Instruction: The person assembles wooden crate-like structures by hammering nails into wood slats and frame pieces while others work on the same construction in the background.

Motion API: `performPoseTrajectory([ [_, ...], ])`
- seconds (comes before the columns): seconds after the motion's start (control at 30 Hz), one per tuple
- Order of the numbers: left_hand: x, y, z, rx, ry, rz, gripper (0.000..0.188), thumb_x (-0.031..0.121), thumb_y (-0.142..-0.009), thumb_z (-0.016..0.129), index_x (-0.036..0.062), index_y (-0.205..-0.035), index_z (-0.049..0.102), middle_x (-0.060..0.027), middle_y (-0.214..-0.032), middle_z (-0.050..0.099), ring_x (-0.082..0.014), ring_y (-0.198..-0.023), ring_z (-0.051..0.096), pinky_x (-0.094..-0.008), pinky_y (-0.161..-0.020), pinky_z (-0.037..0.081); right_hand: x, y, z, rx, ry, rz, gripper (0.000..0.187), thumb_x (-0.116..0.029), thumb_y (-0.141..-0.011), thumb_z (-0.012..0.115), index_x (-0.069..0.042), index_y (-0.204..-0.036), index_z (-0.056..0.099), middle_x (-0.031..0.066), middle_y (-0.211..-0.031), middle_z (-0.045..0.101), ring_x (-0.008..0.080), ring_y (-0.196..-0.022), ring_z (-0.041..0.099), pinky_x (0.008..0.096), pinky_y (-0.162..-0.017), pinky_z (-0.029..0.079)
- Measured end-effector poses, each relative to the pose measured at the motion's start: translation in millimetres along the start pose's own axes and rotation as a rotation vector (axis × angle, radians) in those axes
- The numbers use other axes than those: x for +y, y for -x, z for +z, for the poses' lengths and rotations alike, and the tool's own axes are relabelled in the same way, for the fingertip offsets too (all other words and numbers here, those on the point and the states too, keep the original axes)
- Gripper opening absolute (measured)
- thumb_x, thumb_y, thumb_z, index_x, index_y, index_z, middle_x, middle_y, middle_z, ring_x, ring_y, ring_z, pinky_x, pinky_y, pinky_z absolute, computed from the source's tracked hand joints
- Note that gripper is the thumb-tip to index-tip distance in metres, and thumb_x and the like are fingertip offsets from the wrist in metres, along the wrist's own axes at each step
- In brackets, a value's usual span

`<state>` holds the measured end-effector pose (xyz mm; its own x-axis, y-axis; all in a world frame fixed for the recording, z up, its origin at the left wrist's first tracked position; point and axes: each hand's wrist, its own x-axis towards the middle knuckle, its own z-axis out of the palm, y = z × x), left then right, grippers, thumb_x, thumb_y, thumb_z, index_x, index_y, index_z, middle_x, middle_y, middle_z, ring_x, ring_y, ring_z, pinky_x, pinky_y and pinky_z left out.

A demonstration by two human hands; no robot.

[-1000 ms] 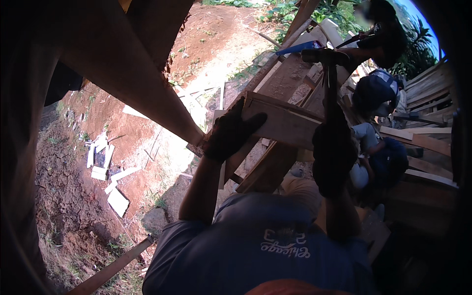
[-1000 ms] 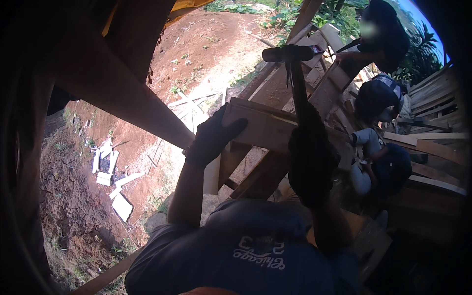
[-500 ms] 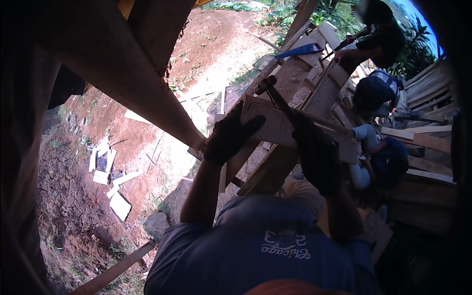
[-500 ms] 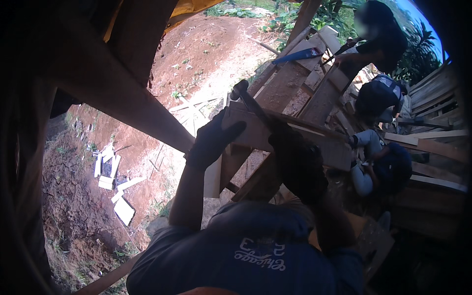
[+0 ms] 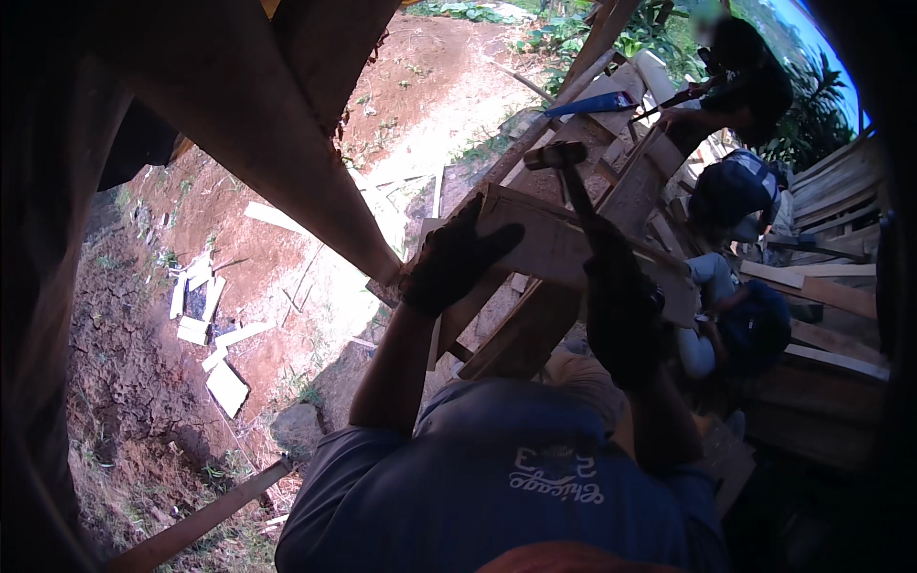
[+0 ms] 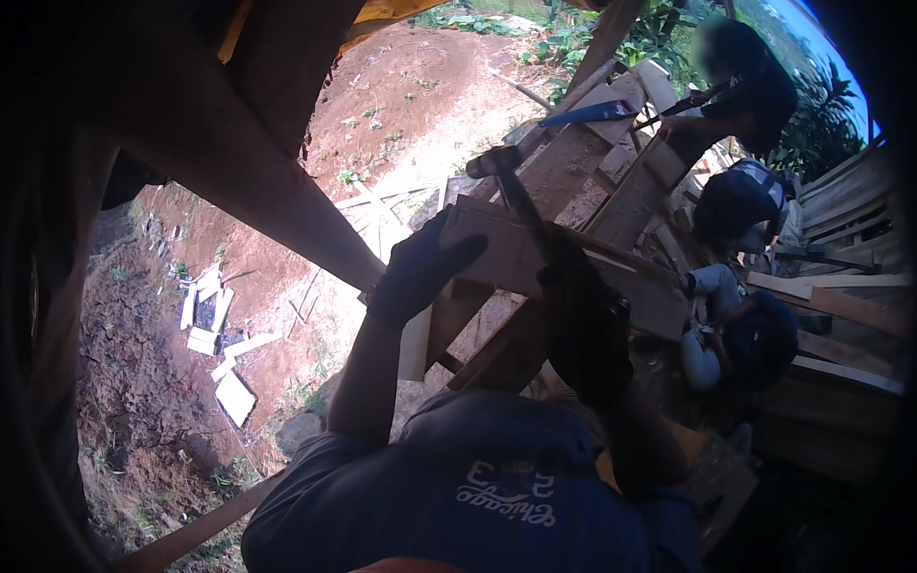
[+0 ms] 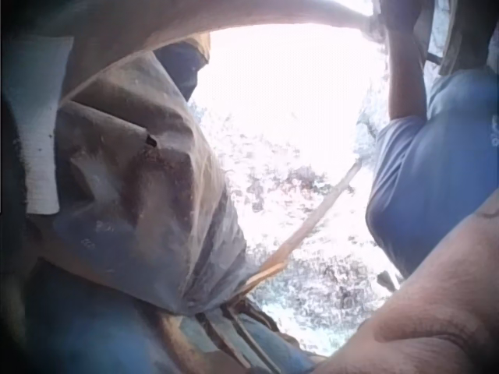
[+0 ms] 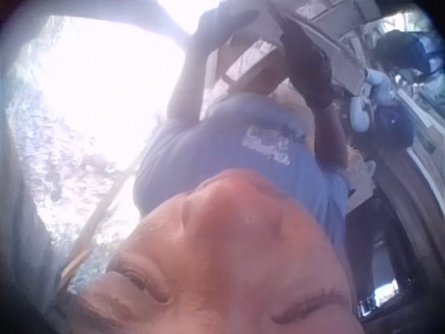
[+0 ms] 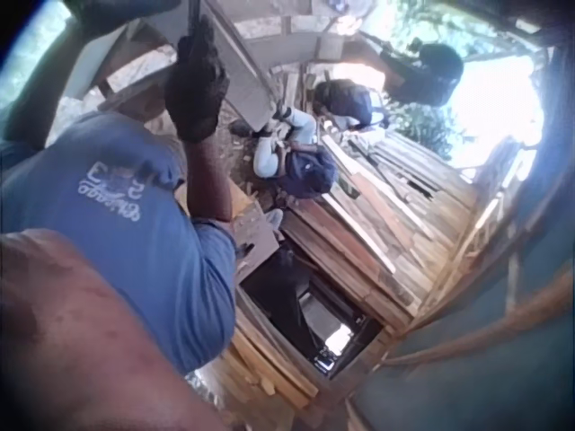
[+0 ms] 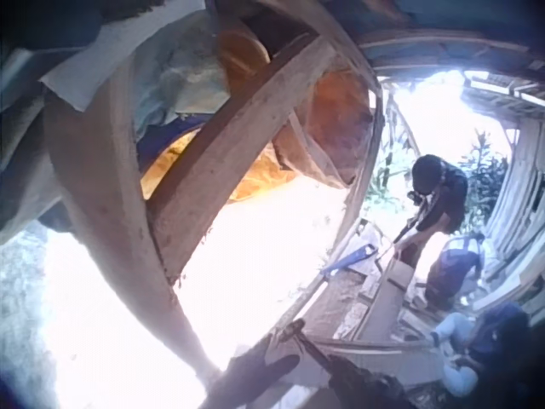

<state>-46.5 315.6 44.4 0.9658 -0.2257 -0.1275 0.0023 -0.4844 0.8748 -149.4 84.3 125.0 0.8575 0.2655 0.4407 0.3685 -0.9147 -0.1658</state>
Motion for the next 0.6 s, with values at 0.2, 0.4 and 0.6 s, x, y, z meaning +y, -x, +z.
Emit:
performPoseTrajectory([
  [0.2,-5.0,1.1,-8.9,-0.082,-0.041,-0.024,0.086,0.052,-0.09,0.081,0.0142,-0.16,0.048,-0.0136,-0.132,0.072,-0.0222,-0.12,0.07,-0.0369,-0.106,0.051,11.1,8.0,1.3,0.06,-0.075,0.135,0.041,-0.016,-0.103,0.061,-0.005,-0.143,0.062,0.021,-0.128,0.07,0.0373,-0.104,0.071,0.0457,-0.086,0.057],
  [0.4,-8.6,-3.7,-24.4,-0.327,0.031,-0.031,0.128,0.068,-0.078,0.083,0.0116,-0.171,0.017,-0.0309,-0.151,0.056,-0.0432,-0.14,0.057,-0.0449,-0.116,0.046,0.4,-10.1,-15.0,-0.075,-0.062,-0.106,0.043,0.002,-0.096,0.062,0.001,-0.139,0.062,0.0188,-0.128,0.07,0.0325,-0.102,0.071,0.0421,-0.086,0.057],
  [0.6,-7.2,5.3,-12.8,-0.216,0.038,-0.076,0.114,0.054,-0.083,0.086,0.0213,-0.172,0.022,-0.0214,-0.135,0.069,-0.0286,-0.117,0.071,-0.0385,-0.102,0.054,24.7,16.3,7.0,-0.165,0.081,0.158,0.045,-0.021,-0.112,0.049,-0.01,-0.156,0.049,0.0128,-0.148,0.063,0.0323,-0.123,0.068,0.0372,-0.097,0.054],
])
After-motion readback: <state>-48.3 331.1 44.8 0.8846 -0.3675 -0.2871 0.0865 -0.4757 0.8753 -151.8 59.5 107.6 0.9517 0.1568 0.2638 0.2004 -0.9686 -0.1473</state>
